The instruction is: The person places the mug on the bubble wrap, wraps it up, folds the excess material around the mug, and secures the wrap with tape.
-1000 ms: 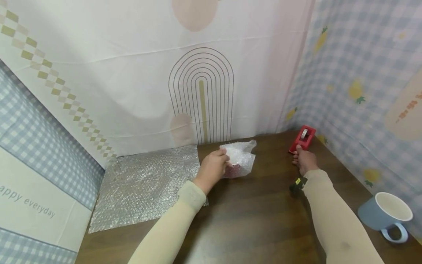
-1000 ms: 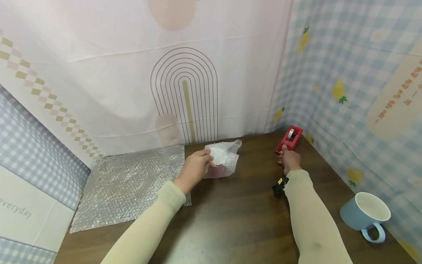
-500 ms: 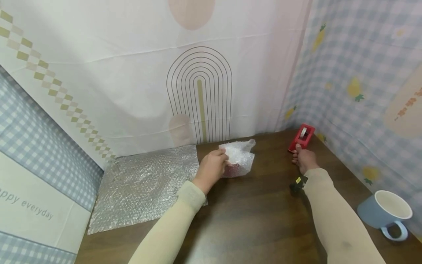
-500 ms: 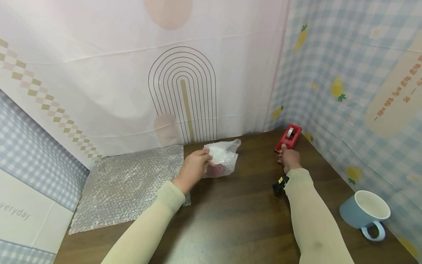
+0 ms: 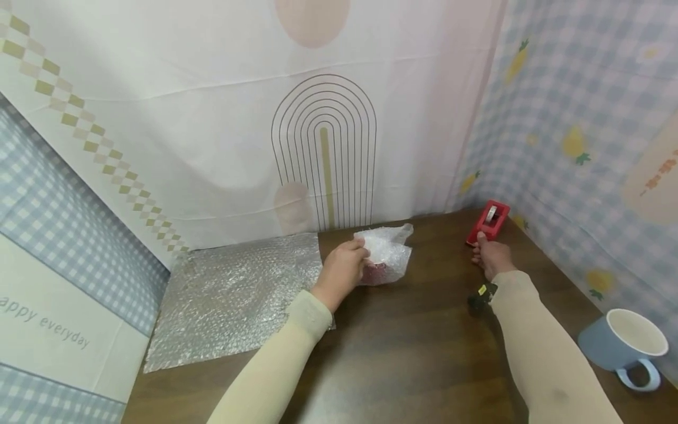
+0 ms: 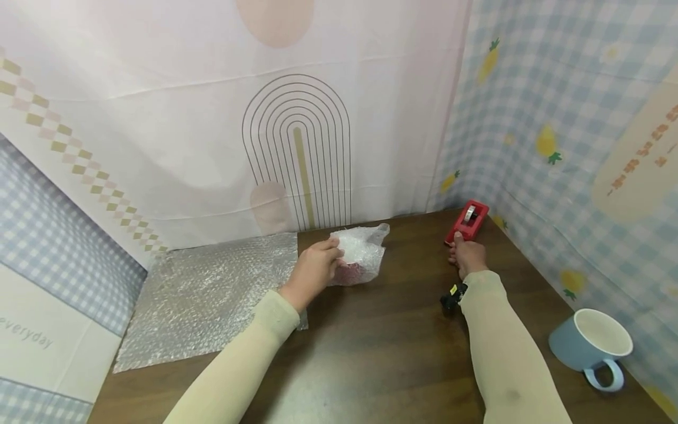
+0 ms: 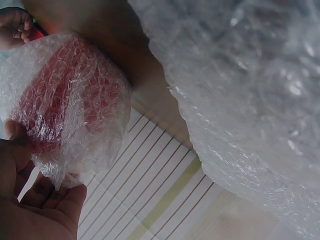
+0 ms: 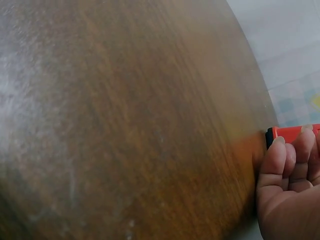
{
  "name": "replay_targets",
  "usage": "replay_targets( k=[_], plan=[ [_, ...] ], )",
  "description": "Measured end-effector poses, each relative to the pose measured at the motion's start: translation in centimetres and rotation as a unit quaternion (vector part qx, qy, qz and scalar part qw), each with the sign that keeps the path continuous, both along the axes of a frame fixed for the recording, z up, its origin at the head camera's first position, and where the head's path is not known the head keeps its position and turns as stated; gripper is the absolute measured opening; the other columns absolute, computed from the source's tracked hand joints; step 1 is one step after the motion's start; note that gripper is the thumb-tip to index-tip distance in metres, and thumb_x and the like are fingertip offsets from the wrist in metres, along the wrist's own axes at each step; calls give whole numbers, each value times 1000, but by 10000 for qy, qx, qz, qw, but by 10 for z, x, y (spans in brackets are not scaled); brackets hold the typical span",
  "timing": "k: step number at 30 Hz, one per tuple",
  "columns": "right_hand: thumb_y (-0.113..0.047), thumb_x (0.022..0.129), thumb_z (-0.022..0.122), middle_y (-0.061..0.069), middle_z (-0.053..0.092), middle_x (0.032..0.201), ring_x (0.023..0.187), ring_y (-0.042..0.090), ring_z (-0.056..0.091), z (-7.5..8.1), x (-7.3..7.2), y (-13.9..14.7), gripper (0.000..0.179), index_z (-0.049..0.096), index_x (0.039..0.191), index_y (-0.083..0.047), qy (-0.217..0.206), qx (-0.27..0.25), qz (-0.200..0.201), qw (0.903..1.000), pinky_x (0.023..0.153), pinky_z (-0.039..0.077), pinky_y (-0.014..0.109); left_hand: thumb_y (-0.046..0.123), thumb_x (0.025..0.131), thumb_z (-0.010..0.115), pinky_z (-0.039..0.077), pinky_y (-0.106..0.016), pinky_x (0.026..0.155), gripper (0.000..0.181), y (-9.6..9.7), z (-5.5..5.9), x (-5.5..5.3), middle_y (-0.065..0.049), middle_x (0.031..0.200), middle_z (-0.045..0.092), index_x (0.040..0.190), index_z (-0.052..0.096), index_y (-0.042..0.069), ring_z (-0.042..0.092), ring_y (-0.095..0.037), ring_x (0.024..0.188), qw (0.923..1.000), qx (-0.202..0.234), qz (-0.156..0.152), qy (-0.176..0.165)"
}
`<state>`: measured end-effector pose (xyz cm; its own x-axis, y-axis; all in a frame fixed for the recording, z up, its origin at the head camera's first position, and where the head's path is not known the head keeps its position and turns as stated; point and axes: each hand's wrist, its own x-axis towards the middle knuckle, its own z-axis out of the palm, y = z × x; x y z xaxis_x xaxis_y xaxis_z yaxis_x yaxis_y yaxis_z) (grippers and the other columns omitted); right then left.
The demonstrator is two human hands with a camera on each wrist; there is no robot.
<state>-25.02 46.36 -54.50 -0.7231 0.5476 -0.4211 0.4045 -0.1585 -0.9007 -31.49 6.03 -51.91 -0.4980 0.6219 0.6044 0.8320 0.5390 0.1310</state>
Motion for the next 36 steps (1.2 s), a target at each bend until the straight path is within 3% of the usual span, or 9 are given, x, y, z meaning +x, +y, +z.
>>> replay_targets(
  k=[1, 4, 5, 6, 8, 11, 12, 13, 36],
  plan=[
    [-50, 119, 50, -12, 64, 83, 78, 5, 64, -1, 0, 1, 43, 64, 118, -10, 18, 27, 18, 10000, 73, 64, 19, 18, 102, 86, 68, -37, 108, 8, 2, -14, -11, -9, 124, 87, 103, 87, 10, 83, -27, 121, 10000, 72, -57, 26],
    [-49, 118, 52, -12, 65, 80, 76, 5, 65, -2, 1, 3, 42, 64, 119, -9, -6, 19, -16, 10000, 72, 64, 18, 16, 103, 84, 67, -38, 110, 7, 3, -14, -11, -9, 124, 87, 103, 87, 9, 82, -27, 124, 10000, 34, -79, -40],
    [-49, 118, 53, -13, 65, 79, 76, 5, 65, -3, 0, 3, 41, 64, 119, -9, -27, -19, -49, 10000, 72, 65, 18, 18, 104, 83, 66, -38, 112, 9, 8, -35, -24, -8, 126, 87, 104, 87, 10, 82, -26, 126, 10000, 22, -49, 40],
    [-49, 118, 53, -13, 65, 78, 76, 5, 65, -4, 0, 4, 40, 64, 119, -10, -62, -33, -71, 10000, 71, 65, 18, 17, 103, 84, 66, -38, 111, 8, 8, -35, -24, -8, 126, 87, 104, 87, 11, 82, -26, 125, 10000, 8, -49, 47],
    [-49, 118, 54, -13, 66, 78, 77, 4, 65, -5, -2, 4, 40, 63, 120, -10, -100, -48, -96, 9999, 72, 65, 18, 13, 100, 87, 68, -38, 109, 5, 6, -21, -14, -10, 123, 87, 101, 86, 8, 83, -28, 122, 10000, -62, 17, 62],
    [-50, 117, 55, -13, 66, 78, 77, 4, 65, -6, -4, 5, 39, 63, 120, -11, -113, -76, -108, 9998, 73, 65, 18, 16, 99, 89, 68, -36, 107, 7, 5, -20, -13, -9, 121, 87, 100, 86, 10, 83, -26, 118, 9998, -33, 66, 203],
    [-50, 117, 55, -13, 66, 79, 78, 4, 65, -5, -4, 4, 40, 63, 121, -11, -109, -74, -102, 9999, 73, 65, 18, 13, 97, 90, 68, -36, 105, 6, 0, 2, 1, -9, 120, 87, 99, 86, 9, 83, -27, 115, 9999, -42, 53, 129],
    [-50, 117, 55, -12, 66, 79, 79, 5, 65, -5, -4, 4, 39, 63, 121, -11, -109, -75, -105, 9999, 73, 65, 18, 14, 98, 89, 68, -35, 106, 6, 0, 3, 2, -9, 121, 87, 100, 86, 9, 83, -26, 115, 9999, -66, 77, 116],
    [-45, 118, 56, -12, 66, 76, 74, 4, 64, 0, -8, -3, 35, 63, 120, -11, -158, -170, -362, 9991, 69, 64, 18, 18, 98, 90, 66, -33, 109, 8, 0, 2, 3, -7, 124, 85, 101, 85, 12, 82, -25, 121, 9996, -135, 241, 56]
  ],
)
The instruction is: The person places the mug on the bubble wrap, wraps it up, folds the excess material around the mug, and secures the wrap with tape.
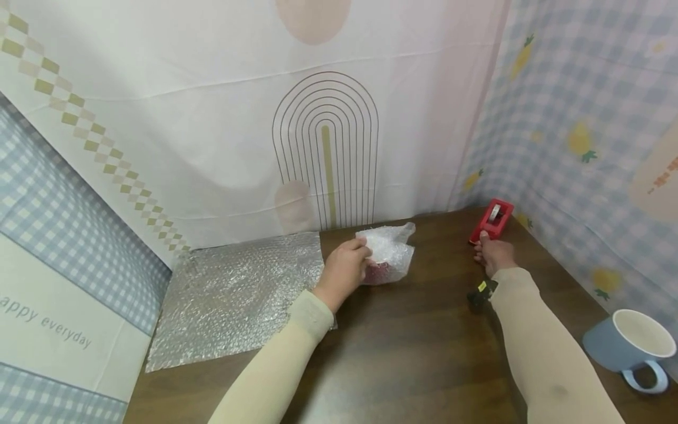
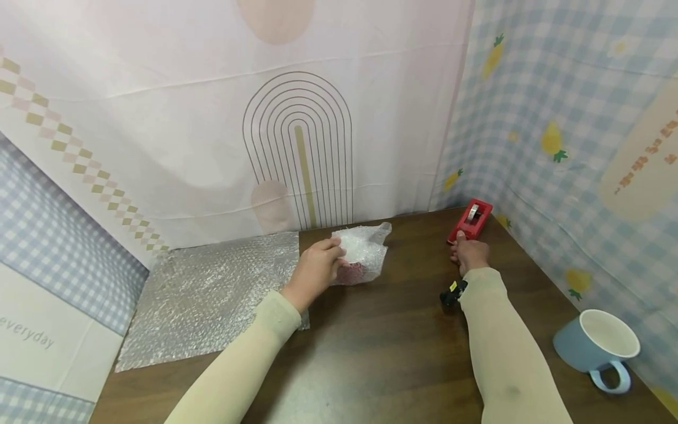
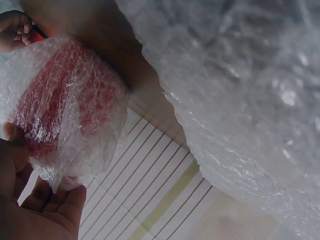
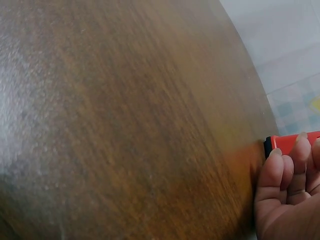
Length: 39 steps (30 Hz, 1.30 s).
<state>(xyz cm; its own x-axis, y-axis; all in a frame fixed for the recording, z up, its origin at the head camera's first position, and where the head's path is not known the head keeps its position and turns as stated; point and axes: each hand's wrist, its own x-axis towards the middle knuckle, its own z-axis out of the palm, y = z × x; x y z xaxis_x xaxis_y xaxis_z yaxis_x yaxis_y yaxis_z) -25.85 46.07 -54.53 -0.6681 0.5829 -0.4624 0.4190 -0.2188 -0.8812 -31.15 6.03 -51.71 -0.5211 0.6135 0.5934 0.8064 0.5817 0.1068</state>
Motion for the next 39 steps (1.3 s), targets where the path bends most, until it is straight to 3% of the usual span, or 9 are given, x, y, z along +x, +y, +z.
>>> replay_targets(
  k=[3, 5, 8, 11, 16, 24, 29, 34, 39],
  plan=[
    [-39, 118, 57, -13, 67, 74, 71, 3, 64, -2, -2, -4, 33, 67, 120, -8, -81, 439, 55, 9990, 66, 62, 19, 18, 98, 90, 66, -33, 109, 8, 0, 0, 0, -7, 122, 85, 101, 85, 12, 82, -25, 121, 10000, 38, -40, 2],
    [-38, 119, 55, -9, 71, 75, 73, 7, 64, -5, -4, -8, 39, 72, 118, -3, -333, 1203, 381, 9914, 66, 59, 23, 17, 98, 90, 66, -33, 109, 8, 0, 0, 0, -7, 122, 86, 101, 86, 12, 82, -25, 120, 10000, 61, -43, -8],
    [-41, 118, 52, 10, 79, 89, 83, 20, 66, -9, -7, -15, 53, 76, 111, 5, -866, 2567, 1006, 9573, 71, 54, 32, 17, 98, 90, 66, -33, 109, 8, 1, 0, 0, -7, 122, 86, 102, 86, 12, 82, -25, 119, 10000, 67, -47, -54],
    [-44, 118, 49, 26, 78, 108, 93, 34, 63, -11, -8, -19, 60, 75, 102, 7, -1175, 3332, 1352, 9257, 76, 51, 39, 17, 98, 90, 66, -33, 110, 8, 1, -1, 0, -7, 123, 85, 103, 87, 12, 82, -25, 119, 9999, 51, -65, -98],
    [-46, 118, 49, 13, 78, 93, 92, 32, 63, -12, -5, -15, 60, 73, 102, 6, -959, 3184, 1635, 9288, 75, 50, 38, 18, 99, 89, 66, -33, 110, 7, 0, -2, 1, -7, 124, 85, 104, 87, 13, 82, -25, 120, 9999, 17, -26, -104],
    [-55, 119, 47, -16, 69, 79, 95, 18, 66, -14, -1, 3, 60, 78, 103, -5, -439, 2287, 1867, 9544, 91, 52, 33, 22, 100, 89, 67, -34, 108, 11, 1, 1, 2, -7, 124, 85, 105, 86, 12, 82, -25, 116, 9998, -22, 8, -172],
    [-45, 121, 47, -24, 68, 87, 91, 0, 62, -6, 3, 5, 49, 68, 139, -5, 257, 1351, 2174, 9663, 85, 54, 20, 23, 101, 88, 67, -35, 107, 13, 5, 3, 2, -8, 125, 84, 106, 86, 11, 82, -27, 116, 9996, -26, 10, -274],
    [-33, 122, 52, -25, 72, 93, 89, -3, 63, 21, 6, -18, 34, 67, 148, -18, 720, 1049, 2742, 9532, 81, 59, 19, 25, 100, 89, 68, -35, 105, 15, 4, 3, 4, -8, 124, 84, 104, 86, 11, 82, -27, 115, 9996, -2, 72, -264],
    [-31, 122, 51, -22, 66, 97, 93, 3, 60, 64, -8, -66, 53, 55, 163, 3, 744, 2055, 3188, 9223, 80, 55, 22, 26, 100, 89, 67, -34, 108, 16, 2, 4, 6, -8, 124, 84, 105, 85, 11, 82, -26, 119, 9994, -83, 135, -311]
  ],
)
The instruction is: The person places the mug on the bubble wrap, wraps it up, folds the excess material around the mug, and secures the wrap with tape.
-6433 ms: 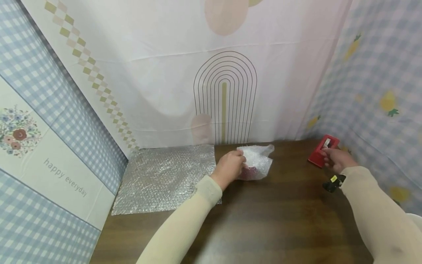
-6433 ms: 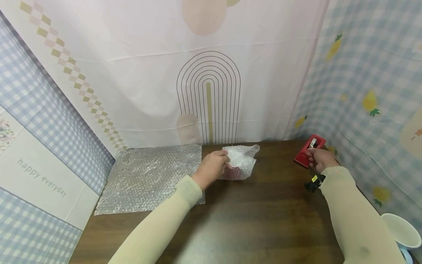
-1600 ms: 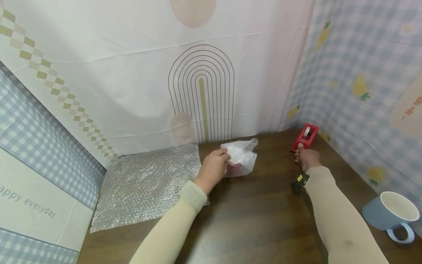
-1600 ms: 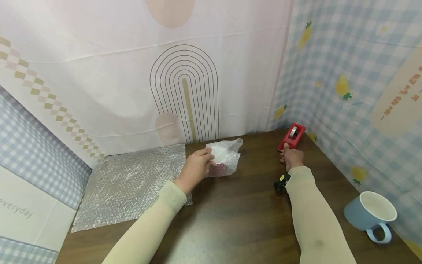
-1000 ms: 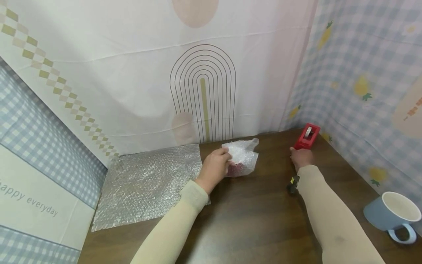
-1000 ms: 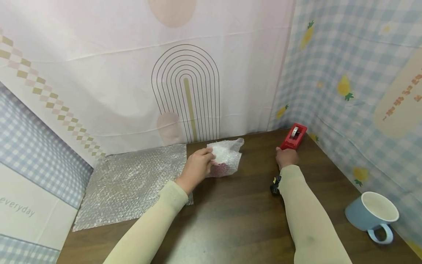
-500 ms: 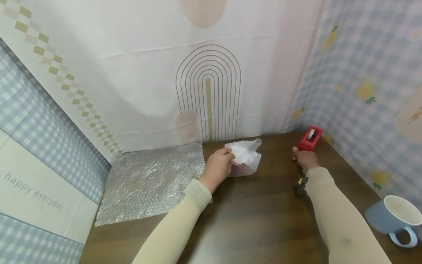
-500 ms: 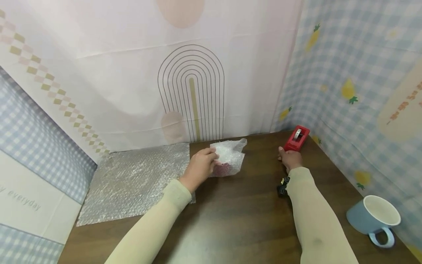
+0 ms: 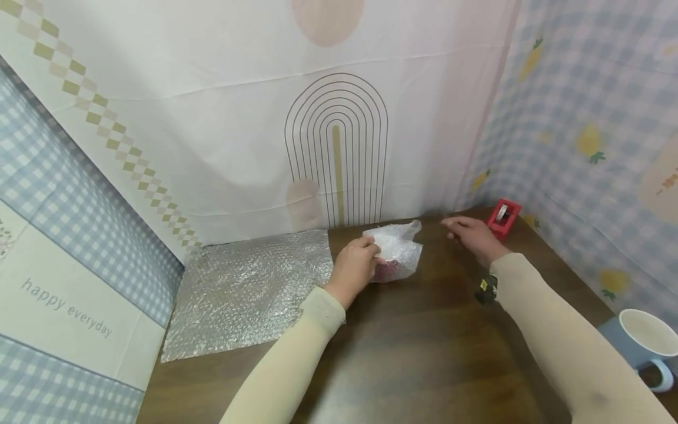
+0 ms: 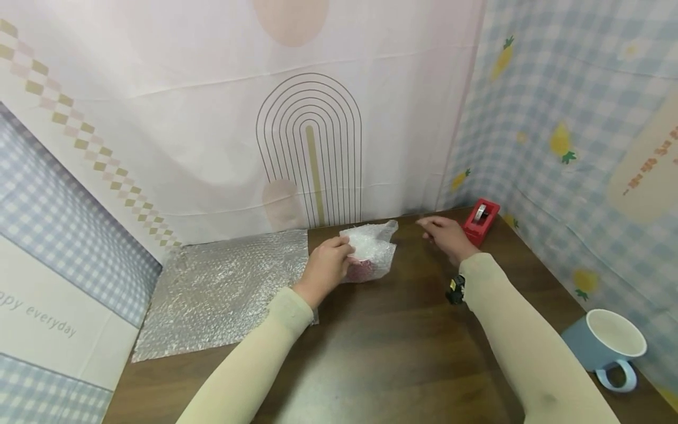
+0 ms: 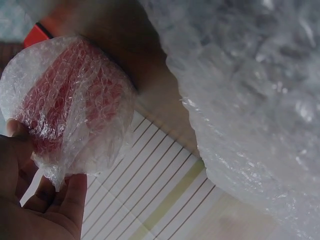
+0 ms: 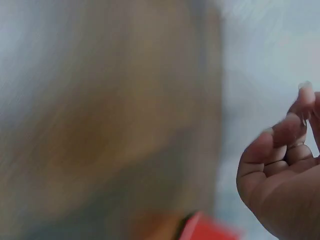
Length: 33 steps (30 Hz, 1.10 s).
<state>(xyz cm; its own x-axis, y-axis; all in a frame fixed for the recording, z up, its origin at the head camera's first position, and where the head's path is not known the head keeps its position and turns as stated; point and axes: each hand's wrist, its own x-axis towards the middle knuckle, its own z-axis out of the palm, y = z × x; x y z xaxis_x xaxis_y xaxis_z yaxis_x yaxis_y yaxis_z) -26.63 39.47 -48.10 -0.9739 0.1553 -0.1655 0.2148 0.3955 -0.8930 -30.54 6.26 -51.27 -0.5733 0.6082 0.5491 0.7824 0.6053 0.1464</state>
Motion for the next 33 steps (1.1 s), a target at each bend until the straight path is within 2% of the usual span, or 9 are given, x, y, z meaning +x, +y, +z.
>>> replay_targets(
  k=[4, 8, 12, 15, 18, 21, 27, 29, 33],
  plan=[
    [-31, 122, 52, -13, 63, 97, 92, 8, 56, 26, -19, -43, 48, 64, 154, 4, 323, 524, 414, 9972, 80, 51, 25, 28, 102, 88, 67, -33, 104, 17, -1, 1, 1, -7, 121, 83, 106, 84, 12, 80, -25, 114, 9999, -108, 65, 16],
    [-26, 120, 52, 11, 71, 113, 102, 18, 61, 43, -31, -86, 41, 71, 142, 4, 272, 1006, 944, 9901, 89, 55, 32, 30, 102, 87, 67, -33, 102, 19, 0, 0, 2, -6, 122, 82, 108, 84, 13, 79, -25, 112, 9996, -243, 106, 4],
    [-24, 118, 49, 27, 70, 146, 122, 36, 67, 48, -37, -116, 42, 74, 138, 3, 16, 1364, 1324, 9818, 104, 59, 45, 29, 102, 87, 66, -33, 102, 18, 2, -1, 2, -7, 124, 81, 109, 85, 13, 78, -25, 112, 9994, -337, 111, -10],
    [-22, 118, 46, 29, 65, 157, 138, 44, 63, 48, -41, -129, 45, 74, 139, 5, -123, 1514, 1473, 9774, 119, 54, 56, 29, 102, 87, 66, -32, 102, 17, 4, -2, 3, -7, 125, 80, 109, 85, 14, 78, -25, 113, 9994, -334, 85, 12],
    [-21, 118, 44, 29, 63, 159, 144, 45, 59, 48, -43, -137, 45, 73, 138, 7, -314, 1463, 1472, 9777, 125, 49, 61, 31, 101, 87, 66, -32, 103, 18, 6, -3, 4, -8, 128, 79, 108, 85, 14, 79, -24, 114, 9996, -262, 78, 18],
    [-22, 120, 45, 26, 66, 153, 138, 39, 61, 47, -44, -141, 42, 74, 132, 6, -457, 1429, 1469, 9777, 118, 53, 53, 32, 101, 87, 66, -32, 105, 19, 6, -3, 4, -8, 131, 77, 109, 86, 14, 80, -24, 117, 9998, -157, 71, -94],
    [-19, 121, 50, 15, 67, 121, 105, 22, 59, 48, -50, -145, 32, 70, 105, 0, -717, 1198, 1639, 9765, 88, 50, 30, 30, 103, 87, 68, -35, 107, 21, 5, 2, 5, -14, 148, 67, 112, 88, 12, 79, -26, 130, 9983, 54, 54, -570],
    [-18, 119, 53, 12, 66, 117, 99, 18, 60, 49, -52, -146, 30, 72, 103, -1, -866, 1155, 1581, 9768, 83, 52, 26, 31, 104, 86, 68, -36, 106, 21, 4, 3, 5, -18, 154, 61, 114, 88, 12, 78, -26, 132, 9973, 60, 108, -717],
    [-17, 115, 58, 11, 66, 116, 94, 16, 62, 52, -55, -150, 24, 72, 112, 2, -1158, 1101, 1408, 9771, 79, 57, 26, 33, 104, 85, 68, -37, 109, 24, 2, 6, 5, -22, 163, 55, 116, 89, 13, 78, -27, 135, 9954, -36, 211, -938]
  ],
)
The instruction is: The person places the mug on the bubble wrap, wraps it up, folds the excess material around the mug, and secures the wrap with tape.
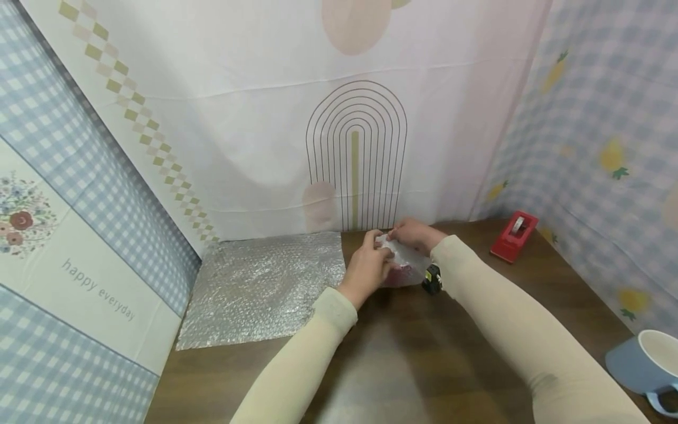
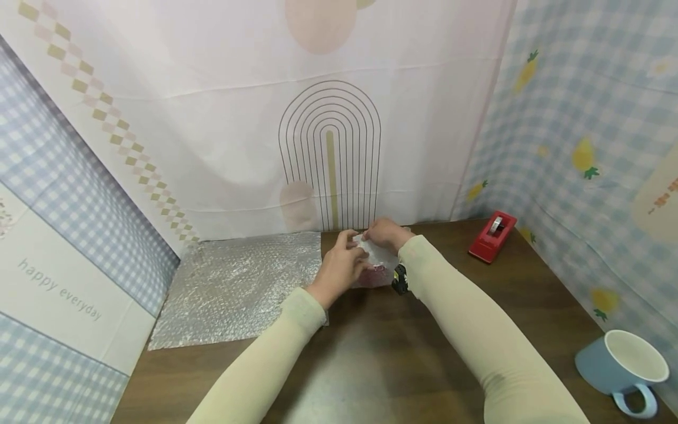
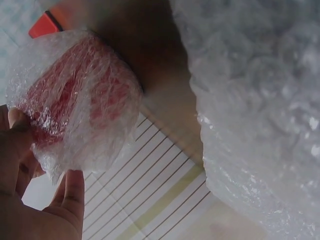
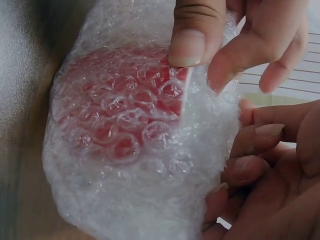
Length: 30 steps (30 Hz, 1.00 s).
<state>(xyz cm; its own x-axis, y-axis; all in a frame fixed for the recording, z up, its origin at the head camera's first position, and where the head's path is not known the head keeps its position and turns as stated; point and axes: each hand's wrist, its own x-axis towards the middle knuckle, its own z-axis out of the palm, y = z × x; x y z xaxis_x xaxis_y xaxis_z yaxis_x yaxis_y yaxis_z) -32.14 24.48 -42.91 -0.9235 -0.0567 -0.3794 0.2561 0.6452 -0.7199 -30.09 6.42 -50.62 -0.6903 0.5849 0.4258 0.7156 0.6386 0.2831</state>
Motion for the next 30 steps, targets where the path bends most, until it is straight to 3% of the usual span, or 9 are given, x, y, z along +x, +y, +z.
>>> replay_targets(
  k=[6, 10, 14, 17, 19, 21, 23, 26, 30],
  plan=[
    [-15, 112, 54, 18, 60, 127, 107, 24, 60, 1, 1, -2, 37, 61, 138, 10, -295, -40, -91, 9995, 89, 56, 32, 33, 102, 88, 60, -38, 122, 23, 0, 9, -4, -14, 175, 55, 113, 88, 12, 72, -26, 143, 9989, -209, -96, -419],
    [-14, 110, 54, 16, 58, 121, 105, 23, 57, 0, -2, -4, 40, 61, 139, 11, -353, 123, -68, 9993, 89, 53, 31, 31, 101, 89, 56, -37, 127, 21, -1, 12, -7, -10, 173, 58, 110, 88, 12, 66, -27, 151, 9976, -326, -172, -582],
    [-15, 110, 52, 13, 57, 120, 109, 25, 55, -2, -6, -4, 39, 62, 139, 9, -425, 360, -52, 9984, 101, 56, 41, 32, 101, 89, 56, -36, 127, 21, -1, 12, -10, -9, 166, 66, 109, 89, 13, 66, -28, 151, 9974, -398, -277, -532],
    [-16, 111, 49, 19, 60, 132, 122, 31, 57, -2, -9, -4, 43, 61, 144, 10, -437, 482, 20, 9979, 119, 55, 56, 34, 100, 89, 56, -34, 126, 22, 0, 15, -14, -8, 153, 76, 105, 87, 13, 68, -28, 148, 9971, -418, -401, -488],
    [-16, 111, 50, 20, 60, 136, 128, 33, 57, -1, -10, -5, 45, 59, 146, 10, -418, 526, 26, 9977, 123, 53, 59, 35, 99, 90, 58, -34, 123, 23, 1, 17, -17, -6, 139, 83, 102, 87, 12, 70, -26, 146, 9968, -439, -479, -474],
    [-16, 110, 52, 18, 62, 128, 121, 32, 58, 1, -9, -4, 41, 61, 141, 9, -381, 559, 56, 9977, 114, 56, 51, 36, 97, 90, 57, -34, 122, 24, 2, 20, -20, -4, 128, 87, 100, 86, 12, 70, -24, 148, 9959, -480, -499, -574],
    [-16, 110, 55, 10, 62, 106, 101, 25, 57, 5, -7, -3, 30, 66, 127, 5, -350, 529, 127, 9979, 95, 55, 38, 37, 96, 91, 57, -34, 122, 25, 3, 22, -22, -4, 126, 87, 99, 87, 12, 69, -22, 149, 9949, -484, -464, -750],
    [-19, 112, 54, -2, 54, 84, 79, 14, 46, 14, -2, 2, 28, 70, 120, 2, -426, 491, 310, 9974, 75, 39, 28, 37, 97, 91, 56, -34, 123, 25, 3, 24, -24, -2, 123, 88, 98, 88, 12, 69, -21, 150, 9936, -495, -402, -933],
    [-26, 115, 51, -7, 56, 75, 65, 9, 38, 24, 4, 9, 32, 73, 114, -2, -676, 469, 596, 9948, 64, 29, 25, 37, 98, 90, 57, -34, 124, 24, 4, 25, -24, -3, 124, 88, 98, 89, 13, 68, -22, 151, 9931, -482, -360, -1009]
  ],
)
